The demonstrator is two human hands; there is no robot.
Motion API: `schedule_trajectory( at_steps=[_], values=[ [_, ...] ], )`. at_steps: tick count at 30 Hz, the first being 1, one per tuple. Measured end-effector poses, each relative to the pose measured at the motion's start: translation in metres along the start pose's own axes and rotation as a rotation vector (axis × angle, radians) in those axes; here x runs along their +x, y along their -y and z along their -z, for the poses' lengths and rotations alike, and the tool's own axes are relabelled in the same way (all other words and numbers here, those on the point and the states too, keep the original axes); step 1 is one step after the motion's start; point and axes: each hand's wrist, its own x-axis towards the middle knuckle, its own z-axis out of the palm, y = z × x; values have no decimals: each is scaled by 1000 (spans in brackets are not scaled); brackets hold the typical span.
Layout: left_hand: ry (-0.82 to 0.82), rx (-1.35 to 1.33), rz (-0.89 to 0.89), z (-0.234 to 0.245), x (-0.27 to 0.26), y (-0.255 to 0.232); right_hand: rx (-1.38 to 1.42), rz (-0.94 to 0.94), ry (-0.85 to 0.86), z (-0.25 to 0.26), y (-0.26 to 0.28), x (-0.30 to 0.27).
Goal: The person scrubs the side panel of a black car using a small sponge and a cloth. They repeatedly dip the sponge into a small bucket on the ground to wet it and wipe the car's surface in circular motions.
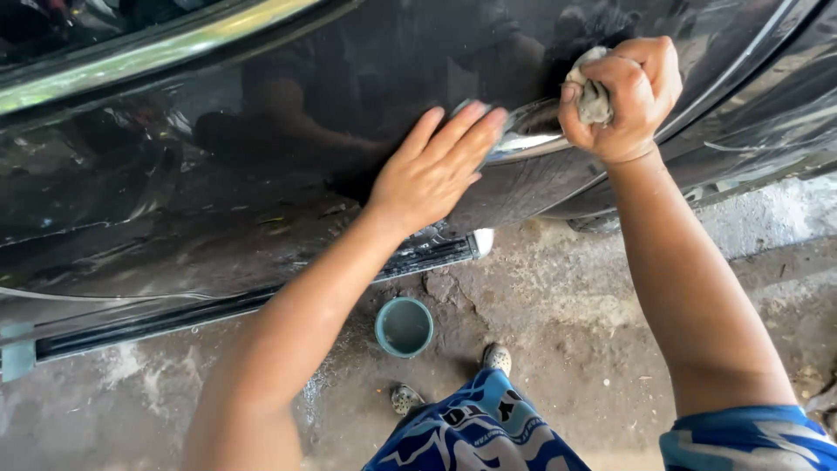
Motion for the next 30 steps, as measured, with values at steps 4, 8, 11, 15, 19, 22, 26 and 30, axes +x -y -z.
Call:
schedule_trajectory(
  at_steps=[4,8,11,15,19,22,26,30],
  values=[
    [-9,-12,-19,10,-5,17,48,-46,34,5,0,-9],
    [154,80,61,23,-60,45,12,-59,-63,-2,5,-13],
    [51,12,187,8,-13,23,-36,-26,-60,-3,9,-13],
    [-70,-68,130,4,66,2,2,-69,-34,1,8,-21],
    [13,-141,83,26,28,46,75,-164,-71,3,-4,-39],
    [21,51,255,28,-14,54,-8,-169,-126,-6,6,-24],
    [-7,-232,359,7,62,7,1,-169,-127,-5,6,-23],
    [-176,-214,59,-10,112,-16,32,-165,-102,1,6,-24]
  ],
)
